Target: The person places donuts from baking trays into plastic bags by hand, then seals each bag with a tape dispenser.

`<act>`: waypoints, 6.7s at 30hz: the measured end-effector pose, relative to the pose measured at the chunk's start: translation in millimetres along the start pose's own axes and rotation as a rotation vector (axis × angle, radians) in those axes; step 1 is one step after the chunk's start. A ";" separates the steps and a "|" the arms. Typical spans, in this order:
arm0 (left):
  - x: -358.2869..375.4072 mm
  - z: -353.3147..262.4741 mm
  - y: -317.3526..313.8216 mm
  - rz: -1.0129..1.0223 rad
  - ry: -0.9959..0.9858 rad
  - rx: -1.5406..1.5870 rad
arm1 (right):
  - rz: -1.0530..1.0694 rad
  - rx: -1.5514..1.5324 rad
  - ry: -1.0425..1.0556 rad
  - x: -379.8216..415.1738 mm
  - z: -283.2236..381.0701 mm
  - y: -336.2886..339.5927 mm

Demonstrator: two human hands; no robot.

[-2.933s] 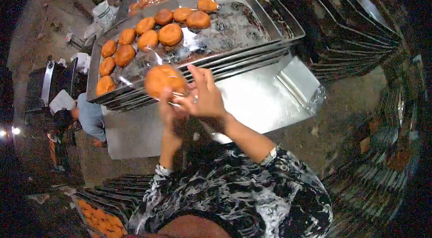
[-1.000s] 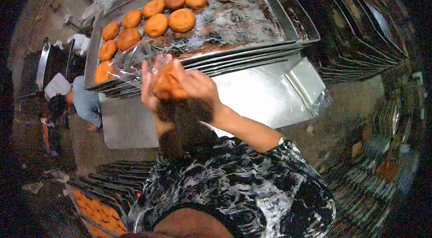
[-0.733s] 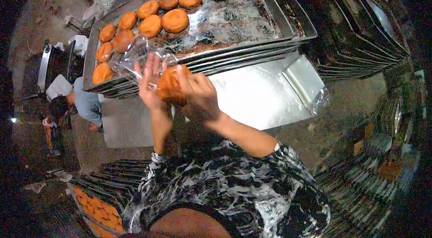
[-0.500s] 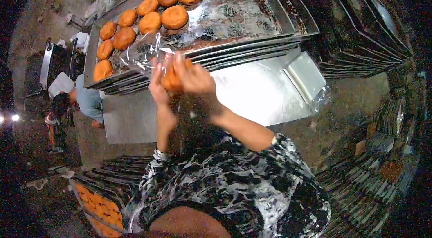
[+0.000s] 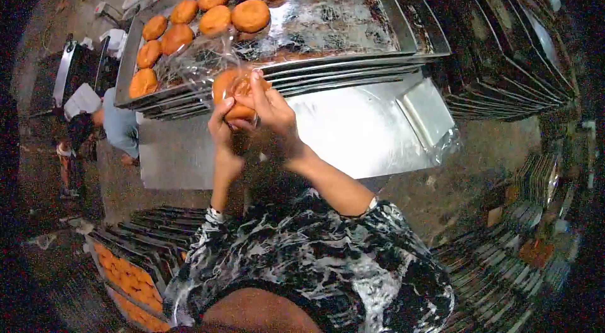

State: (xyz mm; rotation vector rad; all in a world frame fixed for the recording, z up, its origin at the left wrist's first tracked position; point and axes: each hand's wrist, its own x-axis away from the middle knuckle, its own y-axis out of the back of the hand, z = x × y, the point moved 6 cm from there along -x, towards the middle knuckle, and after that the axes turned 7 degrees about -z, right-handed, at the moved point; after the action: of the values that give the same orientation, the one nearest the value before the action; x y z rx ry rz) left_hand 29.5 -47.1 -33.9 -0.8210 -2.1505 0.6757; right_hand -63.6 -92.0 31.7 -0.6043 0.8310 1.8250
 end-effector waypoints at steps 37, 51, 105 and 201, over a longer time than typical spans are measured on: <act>33.7 -35.4 -56.7 0.370 -0.544 0.076 | -0.538 0.027 0.112 4.0 10.4 36.4; 19.7 12.5 -16.9 0.242 -0.359 -0.575 | -0.215 0.155 -0.111 30.1 -4.3 29.4; -19.1 -177.8 109.3 -0.072 -0.685 0.496 | 0.138 0.286 0.307 -67.0 -2.7 -107.0; -6.0 -96.6 40.1 0.140 -0.290 0.341 | -0.045 0.084 0.436 -16.5 41.3 -68.7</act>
State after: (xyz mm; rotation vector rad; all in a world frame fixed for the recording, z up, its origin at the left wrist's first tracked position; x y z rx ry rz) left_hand 121.1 -5.1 -5.6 -0.7254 -2.1529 1.2602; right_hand 4.9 -51.7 51.6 -0.9773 1.1652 1.6302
